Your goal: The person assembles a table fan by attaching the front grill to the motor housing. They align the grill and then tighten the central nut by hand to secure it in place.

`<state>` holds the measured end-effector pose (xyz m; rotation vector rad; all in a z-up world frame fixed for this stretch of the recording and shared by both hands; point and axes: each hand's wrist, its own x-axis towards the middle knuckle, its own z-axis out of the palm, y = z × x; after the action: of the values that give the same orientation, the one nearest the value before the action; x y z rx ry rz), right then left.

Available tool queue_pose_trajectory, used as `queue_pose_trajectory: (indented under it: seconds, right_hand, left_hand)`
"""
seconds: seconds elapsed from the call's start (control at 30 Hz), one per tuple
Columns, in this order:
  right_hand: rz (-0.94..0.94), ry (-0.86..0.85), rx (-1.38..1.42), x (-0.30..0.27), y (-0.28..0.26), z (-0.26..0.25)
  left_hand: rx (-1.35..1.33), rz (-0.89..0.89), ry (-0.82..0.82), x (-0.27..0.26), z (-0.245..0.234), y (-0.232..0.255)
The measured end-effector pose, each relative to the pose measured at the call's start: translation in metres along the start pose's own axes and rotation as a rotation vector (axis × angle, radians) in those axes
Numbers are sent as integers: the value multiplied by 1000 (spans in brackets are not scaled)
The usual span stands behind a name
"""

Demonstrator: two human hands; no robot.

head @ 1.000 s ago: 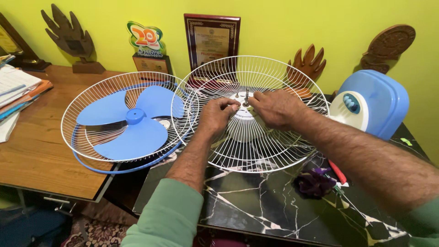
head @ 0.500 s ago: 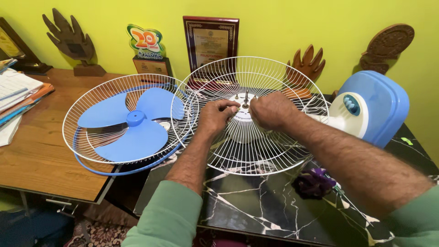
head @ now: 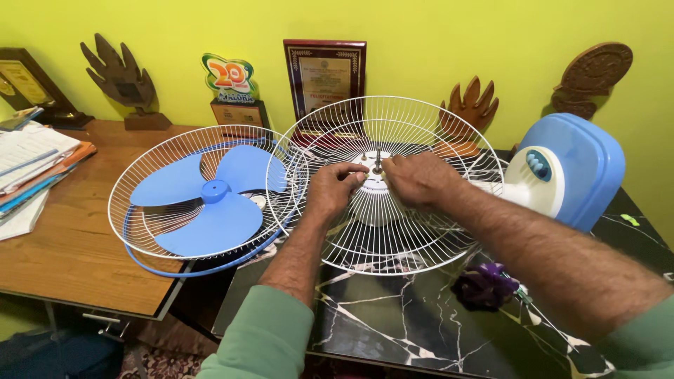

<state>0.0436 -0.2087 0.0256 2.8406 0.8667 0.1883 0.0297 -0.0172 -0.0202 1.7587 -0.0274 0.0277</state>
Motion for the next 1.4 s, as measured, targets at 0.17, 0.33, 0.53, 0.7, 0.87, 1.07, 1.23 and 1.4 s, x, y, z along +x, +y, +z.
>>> queue_pose_trajectory:
  seconds: [0.17, 0.33, 0.53, 0.7, 0.87, 1.07, 1.23, 1.4]
  right_hand:
    - [-69, -158, -135, 6, -2, -10]
    - [33, -217, -119, 8, -5, -11]
    - [88, 35, -18, -1, -5, 11]
    - [172, 166, 234, -13, -8, 19]
    - [214, 115, 369, -23, -8, 16]
    - [170, 174, 358, -29, -6, 17]
    - [220, 82, 380, -27, -9, 11]
    - [206, 100, 367, -27, -10, 11]
  left_hand:
    - [12, 12, -19, 0, -1, 1]
    - [45, -26, 2, -5, 0, 3]
    - [94, 40, 8, -5, 0, 2]
    - [-97, 59, 31, 4, 2, 0]
    - [59, 318, 283, 31, 6, 2]
    - [179, 329, 376, 45, 24, -3]
    - [129, 135, 272, 41, 23, 2]
    - [195, 56, 266, 36, 22, 11]
